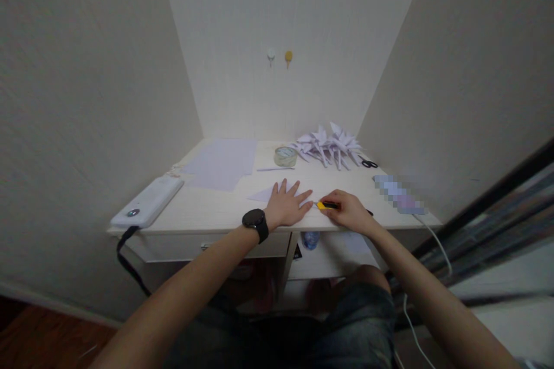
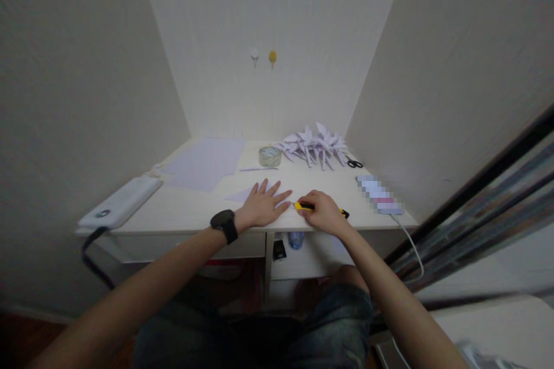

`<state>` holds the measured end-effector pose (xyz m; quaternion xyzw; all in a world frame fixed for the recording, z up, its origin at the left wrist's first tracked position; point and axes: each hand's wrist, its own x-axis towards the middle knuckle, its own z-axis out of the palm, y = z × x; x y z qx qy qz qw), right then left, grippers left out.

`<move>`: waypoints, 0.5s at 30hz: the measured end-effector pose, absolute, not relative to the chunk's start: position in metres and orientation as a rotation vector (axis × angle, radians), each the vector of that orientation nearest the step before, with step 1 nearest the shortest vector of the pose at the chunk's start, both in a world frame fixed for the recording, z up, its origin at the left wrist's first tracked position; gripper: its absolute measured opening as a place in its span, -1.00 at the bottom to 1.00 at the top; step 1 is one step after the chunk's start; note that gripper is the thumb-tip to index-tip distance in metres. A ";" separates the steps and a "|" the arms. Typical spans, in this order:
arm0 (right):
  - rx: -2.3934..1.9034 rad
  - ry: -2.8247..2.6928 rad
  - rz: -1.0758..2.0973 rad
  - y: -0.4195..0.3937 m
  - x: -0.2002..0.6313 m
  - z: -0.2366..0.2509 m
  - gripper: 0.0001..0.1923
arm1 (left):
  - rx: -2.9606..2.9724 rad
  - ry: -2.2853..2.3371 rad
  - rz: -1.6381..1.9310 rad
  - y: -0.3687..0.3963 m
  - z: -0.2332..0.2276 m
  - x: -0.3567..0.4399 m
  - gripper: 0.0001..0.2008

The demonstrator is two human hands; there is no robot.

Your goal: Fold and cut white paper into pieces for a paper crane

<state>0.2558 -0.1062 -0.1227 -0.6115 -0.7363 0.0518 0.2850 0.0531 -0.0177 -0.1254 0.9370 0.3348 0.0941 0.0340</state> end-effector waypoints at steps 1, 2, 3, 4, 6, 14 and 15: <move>-1.647 -1.966 0.117 -0.106 0.253 -0.122 -0.79 | 2.885 1.028 0.283 -0.018 -0.125 0.053 -0.40; -1.664 -1.958 0.090 -0.105 0.250 -0.122 -0.78 | 2.889 1.027 0.278 -0.018 -0.125 0.053 -0.42; -1.689 -1.943 0.058 -0.105 0.246 -0.123 -0.77 | 2.891 1.027 0.272 -0.018 -0.124 0.052 -0.43; -1.721 -1.917 0.018 -0.104 0.241 -0.124 -0.75 | 2.893 1.026 0.268 -0.018 -0.124 0.052 -0.45; -1.806 -1.844 -0.097 -0.102 0.232 -0.127 -0.70 | 2.898 1.023 0.270 -0.019 -0.125 0.052 -0.46; -1.924 -1.767 -0.287 -0.096 0.222 -0.136 -0.72 | 2.942 0.999 0.246 0.001 -0.127 0.042 -0.40; -1.912 -1.780 -0.275 -0.096 0.223 -0.135 -0.72 | 2.946 0.993 0.222 0.005 -0.127 0.039 -0.39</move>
